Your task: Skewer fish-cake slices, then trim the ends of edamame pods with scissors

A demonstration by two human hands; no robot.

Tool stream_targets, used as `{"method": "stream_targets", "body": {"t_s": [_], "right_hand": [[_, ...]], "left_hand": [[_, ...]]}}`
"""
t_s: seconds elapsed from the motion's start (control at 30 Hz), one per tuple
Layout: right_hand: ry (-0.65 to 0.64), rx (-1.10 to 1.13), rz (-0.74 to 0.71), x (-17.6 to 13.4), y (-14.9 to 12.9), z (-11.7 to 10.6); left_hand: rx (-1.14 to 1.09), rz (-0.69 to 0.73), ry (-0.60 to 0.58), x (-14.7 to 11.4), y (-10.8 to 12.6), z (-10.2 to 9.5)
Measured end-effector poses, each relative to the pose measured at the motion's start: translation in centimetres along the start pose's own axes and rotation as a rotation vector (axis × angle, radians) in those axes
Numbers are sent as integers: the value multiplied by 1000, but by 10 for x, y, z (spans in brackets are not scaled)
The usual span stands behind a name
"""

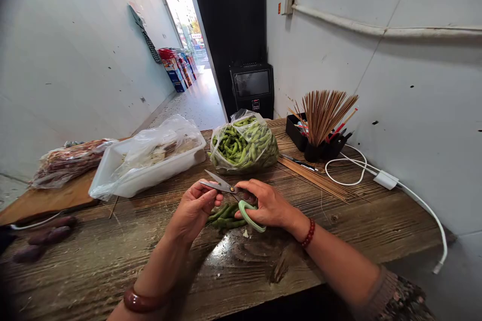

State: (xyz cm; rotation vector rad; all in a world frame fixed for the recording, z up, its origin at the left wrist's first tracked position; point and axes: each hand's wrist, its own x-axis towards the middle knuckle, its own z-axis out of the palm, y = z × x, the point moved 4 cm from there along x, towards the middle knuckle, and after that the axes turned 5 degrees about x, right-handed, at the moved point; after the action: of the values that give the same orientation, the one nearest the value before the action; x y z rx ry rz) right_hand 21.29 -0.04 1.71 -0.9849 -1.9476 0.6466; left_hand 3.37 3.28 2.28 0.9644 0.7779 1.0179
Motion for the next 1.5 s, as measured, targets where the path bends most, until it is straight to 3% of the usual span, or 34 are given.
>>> {"method": "stream_targets", "body": {"t_s": [0.37, 0.67, 0.83, 1.0, 1.1, 1.33, 1.5], "right_hand": [[16, -45, -72, -2, 4, -3], [217, 57, 51, -1, 11, -15], [222, 50, 81, -1, 12, -17], [210, 52, 78, 0, 12, -17], [201, 57, 86, 1, 13, -14], [189, 71, 99, 1, 13, -12], [188, 71, 106, 1, 14, -11]], "left_hand": [[104, -9, -32, 0, 3, -3], [192, 12, -46, 8, 16, -16], [690, 40, -94, 12, 2, -16], [1268, 223, -177, 16, -13, -7], [1539, 209, -199, 16, -19, -3], [1650, 183, -324, 13, -25, 2], [1650, 200, -332, 12, -27, 1]]}}
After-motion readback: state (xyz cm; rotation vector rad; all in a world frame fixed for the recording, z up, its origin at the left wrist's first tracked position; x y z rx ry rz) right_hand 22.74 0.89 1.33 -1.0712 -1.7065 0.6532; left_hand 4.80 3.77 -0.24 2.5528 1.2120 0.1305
